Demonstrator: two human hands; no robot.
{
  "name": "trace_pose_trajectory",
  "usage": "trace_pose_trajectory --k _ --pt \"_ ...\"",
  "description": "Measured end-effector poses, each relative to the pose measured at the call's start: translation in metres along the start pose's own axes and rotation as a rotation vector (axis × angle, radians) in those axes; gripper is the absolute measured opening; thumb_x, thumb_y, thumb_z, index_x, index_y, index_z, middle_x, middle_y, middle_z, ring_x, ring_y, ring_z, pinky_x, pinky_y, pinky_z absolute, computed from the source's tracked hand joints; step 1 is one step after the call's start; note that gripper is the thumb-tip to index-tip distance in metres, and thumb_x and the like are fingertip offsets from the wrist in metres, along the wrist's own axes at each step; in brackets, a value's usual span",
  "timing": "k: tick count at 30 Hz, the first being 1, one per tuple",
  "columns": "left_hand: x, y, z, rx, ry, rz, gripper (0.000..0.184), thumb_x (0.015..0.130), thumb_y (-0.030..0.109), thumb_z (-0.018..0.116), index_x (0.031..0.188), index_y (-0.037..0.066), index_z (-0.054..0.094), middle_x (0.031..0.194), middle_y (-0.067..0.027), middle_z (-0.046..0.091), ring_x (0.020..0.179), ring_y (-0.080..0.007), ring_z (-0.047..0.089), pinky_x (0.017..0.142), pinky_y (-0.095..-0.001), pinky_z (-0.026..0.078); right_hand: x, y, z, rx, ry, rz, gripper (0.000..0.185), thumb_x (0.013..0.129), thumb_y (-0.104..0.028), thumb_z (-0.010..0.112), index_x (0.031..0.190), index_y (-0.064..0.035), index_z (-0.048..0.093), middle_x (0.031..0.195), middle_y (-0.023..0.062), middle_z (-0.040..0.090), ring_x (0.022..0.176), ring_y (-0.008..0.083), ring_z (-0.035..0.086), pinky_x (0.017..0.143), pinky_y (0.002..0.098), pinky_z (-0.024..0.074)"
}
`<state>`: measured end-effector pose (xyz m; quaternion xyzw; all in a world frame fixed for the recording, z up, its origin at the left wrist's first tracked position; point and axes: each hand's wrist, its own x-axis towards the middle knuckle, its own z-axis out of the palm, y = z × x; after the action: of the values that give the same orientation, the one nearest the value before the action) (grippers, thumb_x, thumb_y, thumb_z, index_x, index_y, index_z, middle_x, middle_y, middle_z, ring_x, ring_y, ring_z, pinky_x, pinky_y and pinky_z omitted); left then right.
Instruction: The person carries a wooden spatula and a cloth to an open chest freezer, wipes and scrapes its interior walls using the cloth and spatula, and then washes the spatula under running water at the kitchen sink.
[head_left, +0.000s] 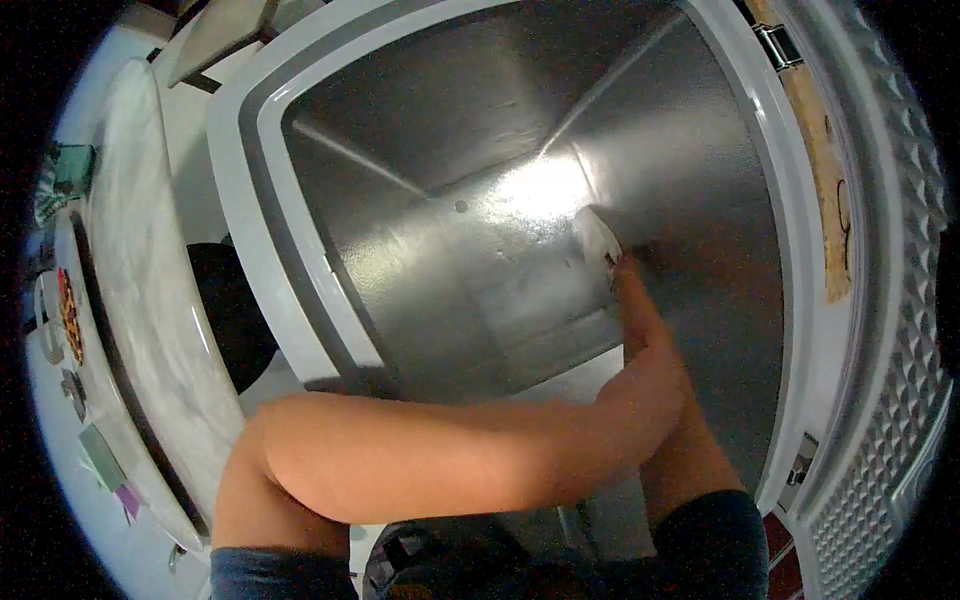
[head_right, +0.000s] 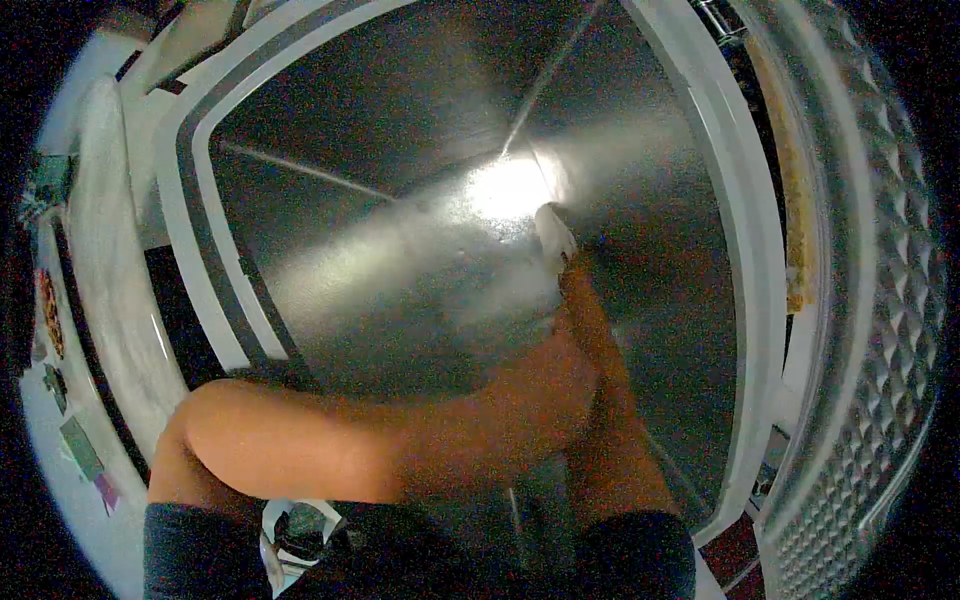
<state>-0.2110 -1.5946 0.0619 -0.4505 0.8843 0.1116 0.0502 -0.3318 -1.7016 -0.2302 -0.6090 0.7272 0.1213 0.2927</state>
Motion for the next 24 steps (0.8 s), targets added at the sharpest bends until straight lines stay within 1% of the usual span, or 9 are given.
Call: trace_pose_trajectory --k 4,8,11,14,18,20,21,23,24 --pt "-0.005 -0.014 -0.015 0.007 -0.108 0.197 0.036 0.072 0.028 0.05 0.101 0.007 0.056 0.101 -0.0109 0.054 0.096 -0.0277 0.049 0.079 -0.052 0.034 0.01 -0.016 -0.029 -0.028 0.057 -0.16 0.034 0.081 -0.017 0.045 0.115 -0.0162 0.041 0.093 0.0211 0.054 0.081 0.0336 0.053 0.072 0.0376 0.0418" --pt "-0.009 -0.019 -0.02 0.035 -0.186 0.27 0.036 0.074 0.027 0.048 0.102 0.006 0.055 0.101 -0.0114 0.055 0.095 -0.0295 0.049 0.079 -0.0523 0.034 -0.017 -0.058 -0.069 0.185 0.461 -0.498 0.035 0.081 -0.014 0.045 0.116 -0.0178 0.041 0.089 0.0196 0.055 0.079 0.0331 0.054 0.069 0.0361 0.043" --pt "-0.009 -0.023 -0.026 0.062 -0.239 0.291 0.035 0.075 0.026 0.046 0.102 0.005 0.054 0.1 -0.0119 0.055 0.094 -0.0308 0.05 0.08 -0.0525 0.034 -0.047 -0.073 -0.072 0.159 0.441 -0.329 0.035 0.081 -0.013 0.045 0.116 -0.0175 0.041 0.087 0.019 0.056 0.08 0.0318 0.055 0.069 0.0351 0.0432" --pt "-0.01 -0.029 -0.031 0.104 -0.28 0.304 0.035 0.076 0.025 0.045 0.103 0.004 0.053 0.1 -0.0123 0.055 0.093 -0.0321 0.05 0.08 -0.0528 0.034 0.003 -0.002 -0.009 0.053 0.323 -0.288 0.036 0.082 -0.011 0.044 0.117 -0.0182 0.042 0.094 0.019 0.055 0.083 0.0305 0.055 0.071 0.0326 0.0429" --pt "-0.013 -0.027 -0.023 0.154 -0.167 0.248 0.034 0.075 0.023 0.047 0.103 0.005 0.054 0.101 -0.0112 0.055 0.094 -0.0324 0.05 0.079 -0.0542 0.033 -0.061 -0.018 -0.062 -0.252 0.303 -0.392 0.036 0.083 -0.011 0.043 0.119 -0.0161 0.04 0.1 0.0169 0.053 0.084 0.0285 0.054 0.073 0.0284 0.0415" --pt "-0.014 -0.027 -0.026 0.115 -0.156 0.258 0.034 0.075 0.023 0.047 0.104 0.005 0.054 0.102 -0.0114 0.054 0.094 -0.0322 0.049 0.079 -0.0536 0.033 -0.08 -0.028 -0.086 0.405 0.581 -0.52 0.043 0.08 -0.01 0.044 0.122 -0.0089 0.034 0.11 0.0167 0.048 0.092 0.0284 0.051 0.074 0.0347 0.0422" --pt "-0.018 -0.036 -0.033 0.1 -0.162 0.299 0.035 0.075 0.024 0.048 0.104 0.005 0.054 0.103 -0.0112 0.054 0.095 -0.032 0.049 0.079 -0.054 0.033 -0.083 -0.034 -0.093 0.402 0.582 -0.516 0.043 0.08 -0.01 0.044 0.122 -0.0089 0.034 0.11 0.0167 0.048 0.092 0.0284 0.051 0.074 0.0347 0.0422" --pt "-0.017 -0.04 -0.034 0.089 -0.164 0.342 0.036 0.074 0.025 0.048 0.104 0.005 0.054 0.103 -0.011 0.054 0.095 -0.0318 0.049 0.078 -0.0544 0.033 -0.081 -0.048 -0.101 0.473 0.853 -0.604 0.04 0.082 -0.012 0.04 0.122 -0.009 0.036 0.11 0.0153 0.049 0.092 0.0264 0.051 0.074 0.0332 0.0421" --pt "-0.01 -0.037 -0.026 0.055 -0.194 0.318 0.038 0.074 0.026 0.049 0.104 0.005 0.054 0.104 -0.0113 0.054 0.095 -0.0325 0.049 0.077 -0.055 0.033 -0.072 -0.046 -0.096 0.47 0.858 -0.606 0.04 0.082 -0.012 0.04 0.122 -0.009 0.036 0.11 0.0153 0.049 0.092 0.0264 0.051 0.074 0.0332 0.0421"
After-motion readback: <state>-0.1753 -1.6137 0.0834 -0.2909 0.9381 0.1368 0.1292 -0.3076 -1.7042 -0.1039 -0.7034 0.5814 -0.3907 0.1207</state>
